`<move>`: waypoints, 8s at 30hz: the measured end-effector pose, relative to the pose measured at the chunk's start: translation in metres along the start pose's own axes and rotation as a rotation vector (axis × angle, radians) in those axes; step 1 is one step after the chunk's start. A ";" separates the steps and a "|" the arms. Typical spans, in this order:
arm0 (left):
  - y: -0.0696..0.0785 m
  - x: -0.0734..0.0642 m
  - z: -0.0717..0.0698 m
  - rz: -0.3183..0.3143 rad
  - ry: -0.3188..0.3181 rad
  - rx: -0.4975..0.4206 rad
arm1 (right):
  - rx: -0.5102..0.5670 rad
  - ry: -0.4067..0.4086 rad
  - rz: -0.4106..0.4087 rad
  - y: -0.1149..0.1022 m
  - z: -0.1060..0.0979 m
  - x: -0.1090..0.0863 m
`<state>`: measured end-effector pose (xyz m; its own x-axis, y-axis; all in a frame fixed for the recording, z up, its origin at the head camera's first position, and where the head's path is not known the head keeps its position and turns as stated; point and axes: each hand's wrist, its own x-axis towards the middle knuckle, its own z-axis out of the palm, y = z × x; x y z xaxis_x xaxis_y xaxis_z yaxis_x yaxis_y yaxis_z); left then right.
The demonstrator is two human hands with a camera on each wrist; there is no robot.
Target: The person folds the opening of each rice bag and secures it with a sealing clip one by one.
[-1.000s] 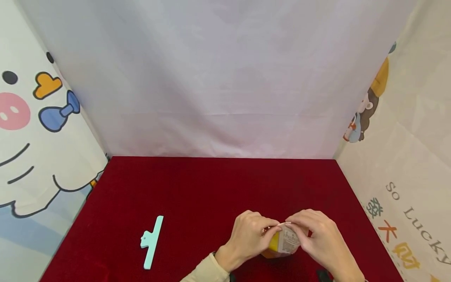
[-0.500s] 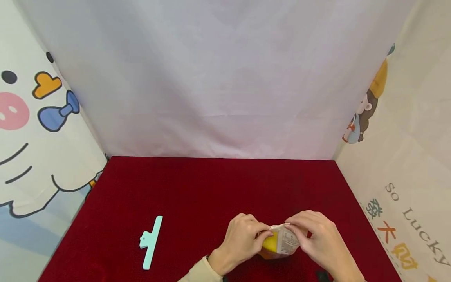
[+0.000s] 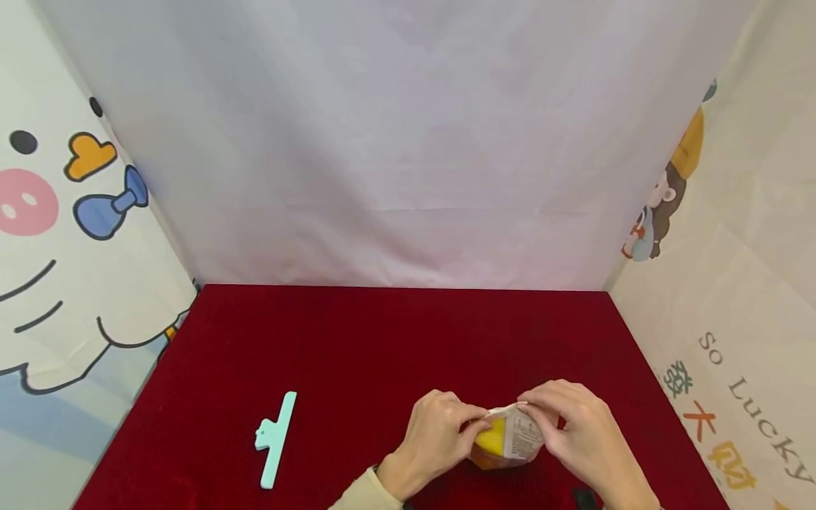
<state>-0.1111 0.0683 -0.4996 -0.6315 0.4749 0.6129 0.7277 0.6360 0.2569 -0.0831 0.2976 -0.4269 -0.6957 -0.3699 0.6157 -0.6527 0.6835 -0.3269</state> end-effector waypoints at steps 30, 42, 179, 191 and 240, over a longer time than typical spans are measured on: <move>-0.015 -0.019 -0.004 -0.049 -0.031 -0.090 | -0.045 -0.048 0.043 -0.003 -0.003 0.000; -0.027 -0.030 -0.008 -0.076 -0.059 -0.073 | -0.064 -0.044 0.057 -0.004 -0.003 0.000; -0.095 -0.081 -0.034 -0.349 -0.062 0.015 | 0.013 -0.046 0.073 -0.004 0.010 -0.005; -0.101 -0.084 -0.041 -0.399 -0.038 0.017 | -0.001 -0.045 0.084 -0.004 0.009 -0.004; -0.116 -0.101 -0.066 -0.530 -0.146 0.090 | -0.030 -0.052 0.110 -0.008 0.005 -0.004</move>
<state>-0.1142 -0.0929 -0.5421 -0.9402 0.1507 0.3055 0.2781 0.8574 0.4329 -0.0762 0.2907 -0.4305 -0.7776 -0.3234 0.5392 -0.5629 0.7402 -0.3679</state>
